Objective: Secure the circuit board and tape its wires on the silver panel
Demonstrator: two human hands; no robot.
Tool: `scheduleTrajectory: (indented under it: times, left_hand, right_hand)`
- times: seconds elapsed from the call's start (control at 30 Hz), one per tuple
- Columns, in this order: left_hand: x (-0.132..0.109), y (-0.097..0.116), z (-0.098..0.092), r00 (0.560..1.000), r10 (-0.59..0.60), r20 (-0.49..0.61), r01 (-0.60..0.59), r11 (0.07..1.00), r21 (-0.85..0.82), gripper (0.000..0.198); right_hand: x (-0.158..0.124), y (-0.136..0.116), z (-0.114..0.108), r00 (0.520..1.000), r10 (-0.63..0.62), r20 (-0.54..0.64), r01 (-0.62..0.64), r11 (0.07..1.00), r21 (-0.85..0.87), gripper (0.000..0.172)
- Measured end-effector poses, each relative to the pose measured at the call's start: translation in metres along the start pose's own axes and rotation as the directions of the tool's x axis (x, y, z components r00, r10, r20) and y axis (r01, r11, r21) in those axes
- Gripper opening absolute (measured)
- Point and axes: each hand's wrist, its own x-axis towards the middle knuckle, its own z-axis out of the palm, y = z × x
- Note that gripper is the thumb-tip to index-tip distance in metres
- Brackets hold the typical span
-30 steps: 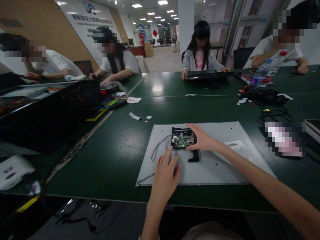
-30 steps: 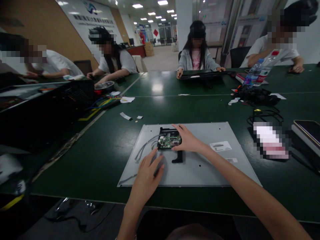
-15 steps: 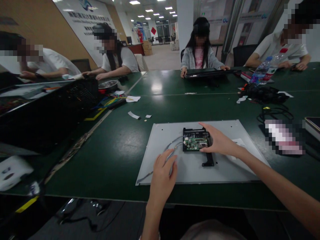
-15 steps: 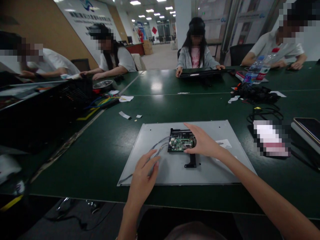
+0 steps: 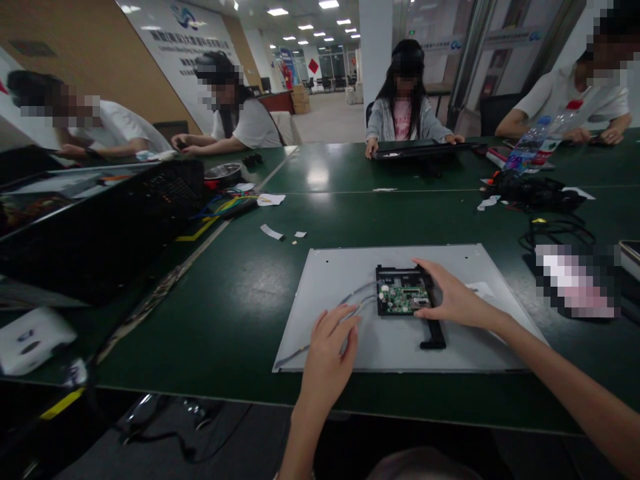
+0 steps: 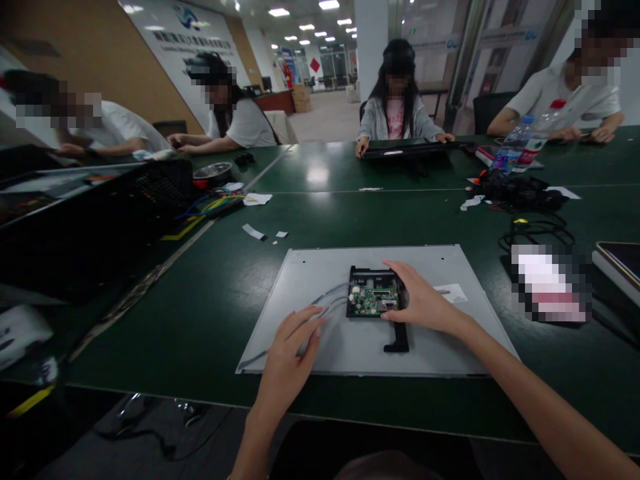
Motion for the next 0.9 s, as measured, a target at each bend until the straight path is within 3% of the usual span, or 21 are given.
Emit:
scheduleTrajectory:
  times: [0.13, 0.27, 0.37, 0.47, 0.67, 0.9]
  left_hand:
    - [0.034, -0.013, -0.021, 0.999, -0.005, 0.039, 0.007, 0.999, -0.035, 0.026]
    - [0.102, -0.058, -0.045, 0.984, -0.171, 0.053, 0.159, 0.971, 0.179, 0.028]
    - [0.150, -0.097, -0.045, 0.945, -0.318, 0.074, 0.272, 0.892, 0.360, 0.030]
    - [0.180, -0.126, -0.030, 0.914, -0.402, 0.052, 0.327, 0.806, 0.493, 0.031]
    - [0.205, -0.162, -0.004, 0.876, -0.481, -0.014, 0.409, 0.729, 0.549, 0.039]
    - [0.213, -0.189, -0.001, 0.875, -0.484, 0.021, 0.370, 0.695, 0.616, 0.035]
  right_hand:
    - [-0.003, 0.002, 0.005, 1.000, 0.006, -0.017, -0.005, 1.000, 0.011, 0.093]
    - [-0.005, 0.000, 0.006, 1.000, 0.007, -0.014, -0.007, 1.000, 0.015, 0.097]
    - [-0.007, 0.000, 0.006, 1.000, 0.007, -0.004, -0.007, 1.000, 0.017, 0.098]
    - [-0.008, 0.003, 0.006, 1.000, 0.006, -0.015, -0.005, 1.000, 0.025, 0.098]
    - [-0.005, 0.004, 0.003, 1.000, 0.002, -0.020, -0.001, 0.999, 0.046, 0.100]
    - [-0.003, 0.003, 0.001, 1.000, 0.011, 0.009, -0.012, 1.000, 0.023, 0.097]
